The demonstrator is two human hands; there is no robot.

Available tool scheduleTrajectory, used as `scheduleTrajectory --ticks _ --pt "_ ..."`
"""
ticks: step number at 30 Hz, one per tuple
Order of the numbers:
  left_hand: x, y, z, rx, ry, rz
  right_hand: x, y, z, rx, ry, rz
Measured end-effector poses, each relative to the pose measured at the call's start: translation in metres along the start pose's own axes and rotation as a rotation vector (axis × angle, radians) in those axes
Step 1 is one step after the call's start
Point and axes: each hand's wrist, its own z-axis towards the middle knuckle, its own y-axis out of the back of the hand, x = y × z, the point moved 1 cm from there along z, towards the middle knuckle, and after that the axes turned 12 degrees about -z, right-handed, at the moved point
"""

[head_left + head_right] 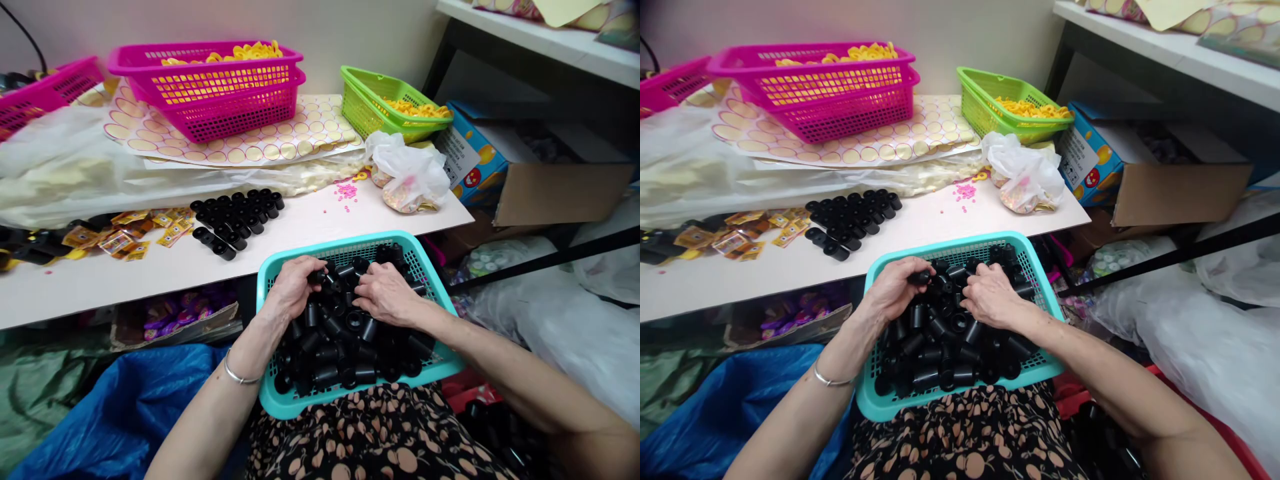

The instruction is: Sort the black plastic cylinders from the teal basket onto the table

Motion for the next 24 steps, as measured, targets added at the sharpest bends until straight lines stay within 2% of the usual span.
scheduleTrajectory --ticks 4,10,12,15,17,21,24 --pt "0.002 -0.003 -0.001 0.018 -0.022 0.016 0.013 -0.007 0.021 0.084 -0.052 -0.015" --pt "0.003 0.000 -0.005 0.017 0.007 -0.055 0.008 -0.017 0.028 0.022 -0.159 0.201" --pt "0.004 0.002 -0.007 0.030 0.022 -0.071 0.000 -0.018 0.021 -0.063 -0.197 0.441" --pt "0.006 0.003 -0.010 0.071 0.033 -0.069 -0.008 -0.015 0.010 -0.219 -0.198 0.951" --pt "0.008 0.001 -0.012 0.107 0.044 -0.068 -0.008 -0.013 0.004 -0.241 -0.188 1.172" --pt "0.012 -0.007 -0.015 0.151 0.057 -0.096 -0.003 -0.009 -0.001 -0.251 -0.231 1.457" --pt "0.015 -0.010 -0.016 0.161 0.063 -0.130 0.002 -0.009 -0.001 -0.261 -0.249 1.501"
